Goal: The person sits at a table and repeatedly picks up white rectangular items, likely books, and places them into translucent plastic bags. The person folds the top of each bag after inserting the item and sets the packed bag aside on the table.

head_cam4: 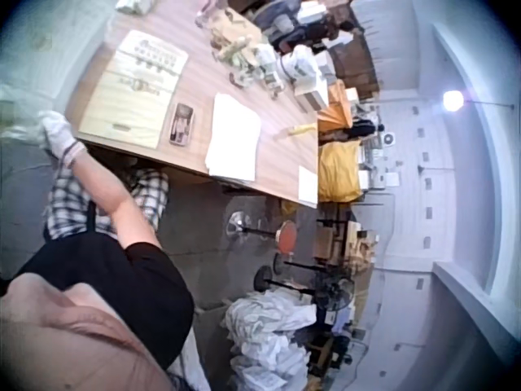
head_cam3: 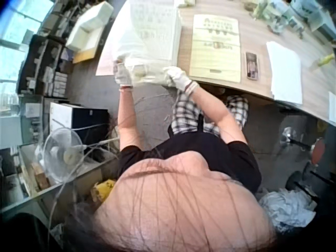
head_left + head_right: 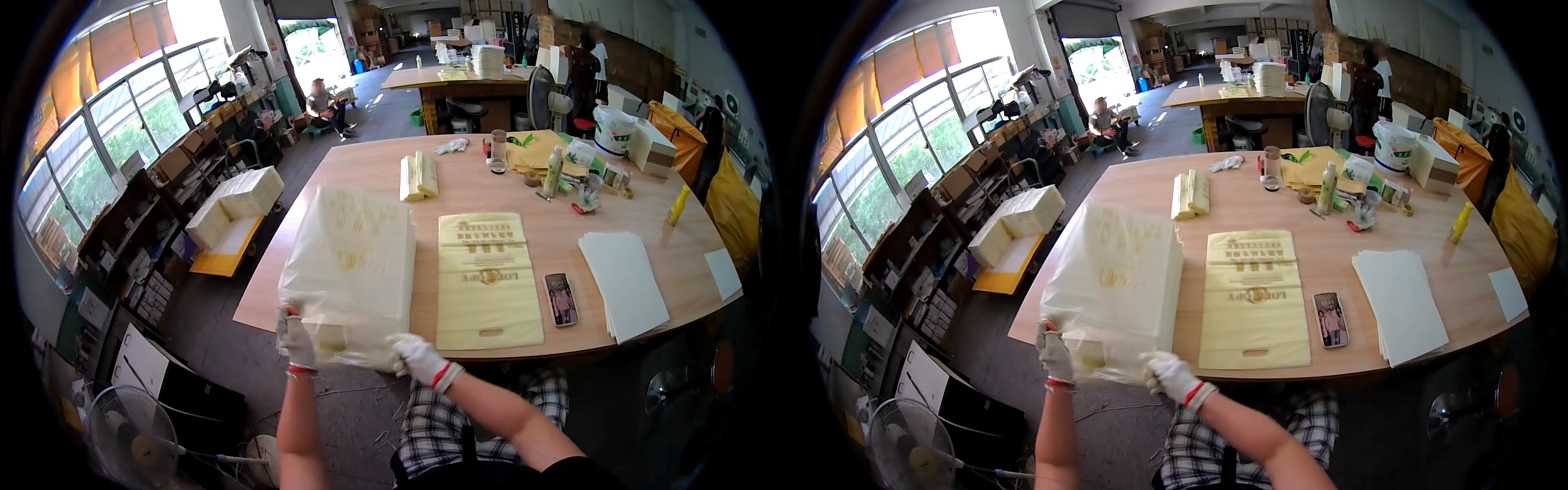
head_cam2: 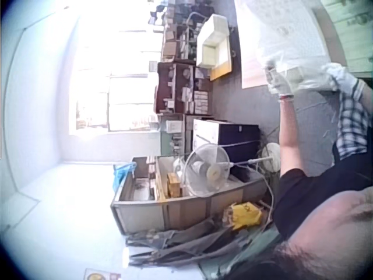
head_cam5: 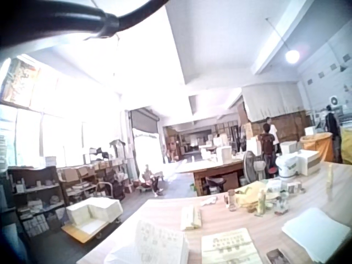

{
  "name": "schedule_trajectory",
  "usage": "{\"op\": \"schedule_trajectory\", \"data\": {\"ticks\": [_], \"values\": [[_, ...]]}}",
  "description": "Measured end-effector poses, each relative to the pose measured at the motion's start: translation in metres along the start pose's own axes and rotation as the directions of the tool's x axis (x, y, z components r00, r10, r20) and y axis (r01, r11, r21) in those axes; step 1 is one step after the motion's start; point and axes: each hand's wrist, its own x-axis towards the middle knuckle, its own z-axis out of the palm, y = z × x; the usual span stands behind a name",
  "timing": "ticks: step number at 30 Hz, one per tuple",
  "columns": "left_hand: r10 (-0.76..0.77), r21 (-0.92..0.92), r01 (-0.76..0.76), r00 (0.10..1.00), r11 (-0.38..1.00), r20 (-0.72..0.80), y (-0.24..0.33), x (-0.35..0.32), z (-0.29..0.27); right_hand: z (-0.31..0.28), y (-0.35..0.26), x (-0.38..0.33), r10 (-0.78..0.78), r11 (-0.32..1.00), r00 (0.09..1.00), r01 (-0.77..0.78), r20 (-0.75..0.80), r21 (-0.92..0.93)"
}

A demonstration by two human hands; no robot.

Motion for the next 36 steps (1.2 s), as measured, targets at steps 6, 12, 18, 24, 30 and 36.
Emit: {"op": "schedule_trajectory", "data": {"ticks": [6, 12, 18, 24, 30, 36], "values": [[-0.389, -0.141, 0.377, 0.918, 0.915, -0.072, -0.049, -0.009, -0.067, 0.008, 0.027, -0.001, -0.084, 0.979, 0.966, 0.035, -0.244, -0.199], [-0.664, 0.053, 0.664, 0.747, 0.746, -0.021, -0.095, -0.178, -0.054, -0.08, 0.074, -0.091, 0.218, 0.946, 0.961, -0.251, -0.171, -0.205], [-0.108, 0.209, -0.137, 0.522, 0.968, 0.846, -0.017, -0.239, 0.13, -0.138, 0.092, -0.172, 0.279, 0.955, 0.828, -0.294, -0.486, 0.048], [0.02, 0.343, -0.594, 0.518, 0.728, 0.855, -0.042, -0.231, 0.248, -0.164, 0.101, -0.195, 0.174, 0.985, 0.802, -0.134, -0.571, 0.112], [-0.166, 0.284, -0.492, 0.269, 0.823, 0.949, -0.053, -0.203, 0.262, -0.17, 0.07, -0.182, 0.172, 0.981, 0.841, -0.098, -0.513, 0.168], [-0.159, 0.211, -0.535, 0.143, 0.818, 0.977, -0.024, -0.182, 0.267, -0.156, -0.026, -0.083, -0.126, 0.878, 0.842, 0.341, -0.524, 0.337]]}}
